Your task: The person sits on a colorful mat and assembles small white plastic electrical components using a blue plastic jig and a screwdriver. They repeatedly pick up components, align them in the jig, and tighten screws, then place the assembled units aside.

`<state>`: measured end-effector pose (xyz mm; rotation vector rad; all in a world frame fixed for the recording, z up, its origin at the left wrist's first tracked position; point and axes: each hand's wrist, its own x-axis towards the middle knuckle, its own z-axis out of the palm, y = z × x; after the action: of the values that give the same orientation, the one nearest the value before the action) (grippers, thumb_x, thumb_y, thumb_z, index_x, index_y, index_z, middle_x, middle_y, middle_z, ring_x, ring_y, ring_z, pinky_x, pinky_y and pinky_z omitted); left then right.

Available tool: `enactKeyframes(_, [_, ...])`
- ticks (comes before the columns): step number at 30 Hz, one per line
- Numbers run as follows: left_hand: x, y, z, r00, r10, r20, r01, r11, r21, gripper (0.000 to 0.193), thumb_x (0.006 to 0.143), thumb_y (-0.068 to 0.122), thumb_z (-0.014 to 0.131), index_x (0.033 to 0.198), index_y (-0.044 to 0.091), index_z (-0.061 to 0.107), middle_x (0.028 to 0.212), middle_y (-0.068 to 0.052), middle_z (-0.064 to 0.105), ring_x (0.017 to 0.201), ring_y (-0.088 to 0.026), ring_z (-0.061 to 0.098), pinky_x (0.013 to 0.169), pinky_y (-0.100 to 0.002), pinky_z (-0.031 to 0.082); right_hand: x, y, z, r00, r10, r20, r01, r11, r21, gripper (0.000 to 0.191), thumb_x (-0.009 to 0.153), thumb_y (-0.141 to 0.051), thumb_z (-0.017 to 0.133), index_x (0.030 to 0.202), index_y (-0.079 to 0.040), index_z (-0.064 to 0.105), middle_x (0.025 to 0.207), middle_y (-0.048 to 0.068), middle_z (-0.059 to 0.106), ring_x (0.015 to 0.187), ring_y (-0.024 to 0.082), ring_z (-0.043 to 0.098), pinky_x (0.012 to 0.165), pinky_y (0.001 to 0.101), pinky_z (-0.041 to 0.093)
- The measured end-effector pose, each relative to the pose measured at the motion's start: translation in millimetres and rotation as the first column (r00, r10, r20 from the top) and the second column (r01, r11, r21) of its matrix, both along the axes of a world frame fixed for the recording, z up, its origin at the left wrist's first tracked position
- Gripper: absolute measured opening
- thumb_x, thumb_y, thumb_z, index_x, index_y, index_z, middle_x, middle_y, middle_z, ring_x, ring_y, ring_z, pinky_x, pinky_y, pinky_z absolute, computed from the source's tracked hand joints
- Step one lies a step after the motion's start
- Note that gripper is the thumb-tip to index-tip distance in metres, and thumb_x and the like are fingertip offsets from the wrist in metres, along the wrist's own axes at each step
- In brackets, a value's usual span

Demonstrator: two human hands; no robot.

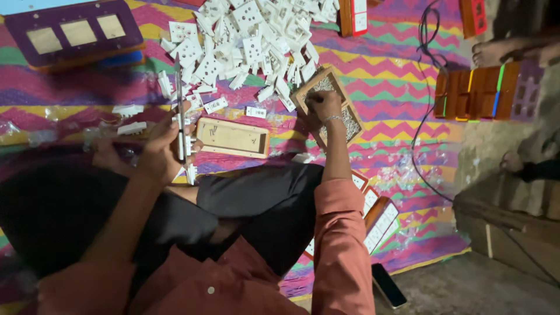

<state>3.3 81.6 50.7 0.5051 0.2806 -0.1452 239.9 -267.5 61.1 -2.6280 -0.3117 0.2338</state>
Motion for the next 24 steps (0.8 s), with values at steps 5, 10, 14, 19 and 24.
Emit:
enactKeyframes(5, [-4,5,6,0.998,-0.022,-0.054,0.022,1.000,0.010,0.060,0.101,0.025,0.061,0.155,0.007,0.045,0.098,-0.003,0.056,0.078,-0.021,0.057,0.057,-0.031,0.046,4,6,-6,0.996,0.080,0.043,-0.070,0.978,-0.195,0.015,0.083,-0.017,0.077,0.089,-0.004,0.079,0.088,0.022,0.072,0.083,0.039,0.072,0.079,0.0447,0.058])
enactKeyframes(10, [-2,3,9,0.999,0.005,-0.035,-0.005,1.000,-0.008,0.054,0.105,0.034,0.055,0.151,0.007,0.048,0.098,-0.002,0.054,0.076,-0.021,0.055,0.055,-0.029,0.043,3,24,0,0.994,0.061,0.089,-0.027,0.941,-0.336,0.021,0.077,-0.022,0.080,0.083,-0.002,0.078,0.085,0.024,0.071,0.081,0.042,0.070,0.077,0.0481,0.056])
enactKeyframes(14, [-1,7,4,0.997,-0.020,-0.070,0.018,0.999,-0.029,0.054,0.109,0.042,0.051,0.152,0.009,0.048,0.099,-0.001,0.053,0.080,-0.021,0.053,0.059,-0.028,0.043,-7,25,20,0.982,-0.136,0.134,0.139,0.990,-0.013,0.014,0.074,-0.012,0.079,0.084,-0.002,0.079,0.083,0.019,0.075,0.074,0.032,0.074,0.074,0.0401,0.059])
enactKeyframes(19, [-2,8,-19,0.999,-0.024,-0.040,0.016,0.980,-0.197,0.050,0.111,0.043,0.051,0.149,0.011,0.049,0.100,-0.002,0.054,0.085,-0.022,0.054,0.063,-0.030,0.044,-12,26,35,0.931,-0.365,0.030,0.334,0.881,0.336,0.006,0.084,-0.001,0.071,0.083,0.002,0.075,0.077,0.007,0.073,0.070,0.013,0.067,0.066,0.0287,0.057])
enactKeyframes(24, [-3,-20,-41,0.992,-0.040,-0.120,0.011,0.973,-0.231,0.052,0.108,0.042,0.055,0.149,0.010,0.053,0.098,-0.002,0.057,0.083,-0.022,0.054,0.061,-0.030,0.044,-20,18,36,0.931,-0.357,0.073,0.286,0.840,0.461,0.020,0.086,-0.001,0.069,0.106,-0.001,0.073,0.082,0.002,0.073,0.073,0.008,0.065,0.068,0.0245,0.056])
